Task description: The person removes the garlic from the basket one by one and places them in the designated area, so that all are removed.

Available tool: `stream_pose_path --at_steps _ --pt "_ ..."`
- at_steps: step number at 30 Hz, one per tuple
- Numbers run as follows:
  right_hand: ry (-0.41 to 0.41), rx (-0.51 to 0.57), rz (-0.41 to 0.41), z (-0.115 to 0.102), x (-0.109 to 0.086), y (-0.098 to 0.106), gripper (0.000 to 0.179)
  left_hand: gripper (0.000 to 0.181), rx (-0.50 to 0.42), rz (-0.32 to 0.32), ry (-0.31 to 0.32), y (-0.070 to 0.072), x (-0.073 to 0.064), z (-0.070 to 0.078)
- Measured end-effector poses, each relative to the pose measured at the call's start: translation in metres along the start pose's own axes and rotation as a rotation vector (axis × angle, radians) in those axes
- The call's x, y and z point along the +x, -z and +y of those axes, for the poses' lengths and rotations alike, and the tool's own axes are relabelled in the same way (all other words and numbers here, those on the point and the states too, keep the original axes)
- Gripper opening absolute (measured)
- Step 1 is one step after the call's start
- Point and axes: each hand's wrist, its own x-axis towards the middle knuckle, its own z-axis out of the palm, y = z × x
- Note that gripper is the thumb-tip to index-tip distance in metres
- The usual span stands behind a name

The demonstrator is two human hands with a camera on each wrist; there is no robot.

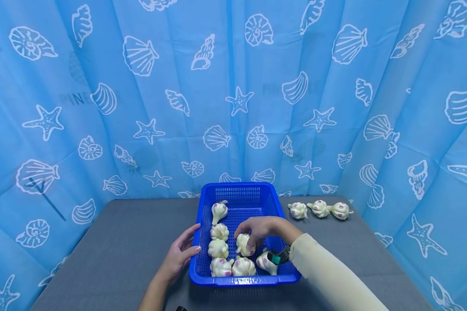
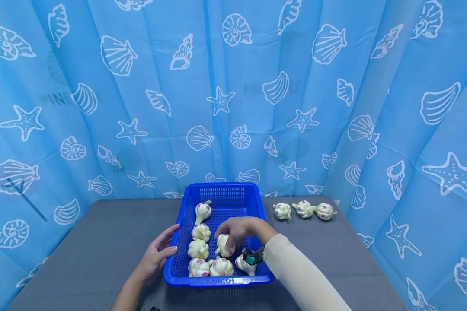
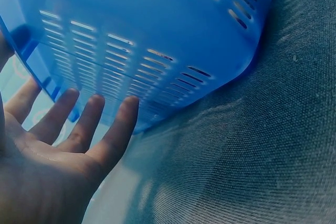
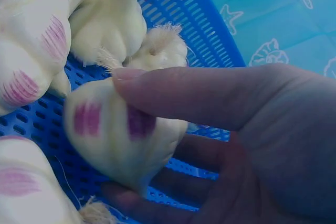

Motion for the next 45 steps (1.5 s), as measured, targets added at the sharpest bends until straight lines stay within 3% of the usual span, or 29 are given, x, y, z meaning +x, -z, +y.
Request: stream_pose_path --at_steps 12,27,38,45 --pt "0.062 0.025 0.153 -0.004 -0.014 0.011 0.048 0.061 -0.024 -0.004 -0.005 0.001 0.0 -0.001" --pt "0.2 0.026 0.349 0.005 -0.035 0.024 0.047 0.06 0.007 0.005 -0.011 0.0 0.001 -0.002" --pt "0.288 0.064 0.647 0.007 -0.057 0.019 0.053 0.06 -0.006 0.009 -0.012 -0.002 -0.001 -0.002" --pt "0.302 0.096 0.764 0.011 -0.07 0.021 0.053 0.06 -0.017 -0.002 -0.018 0.0 -0.001 -0.002"
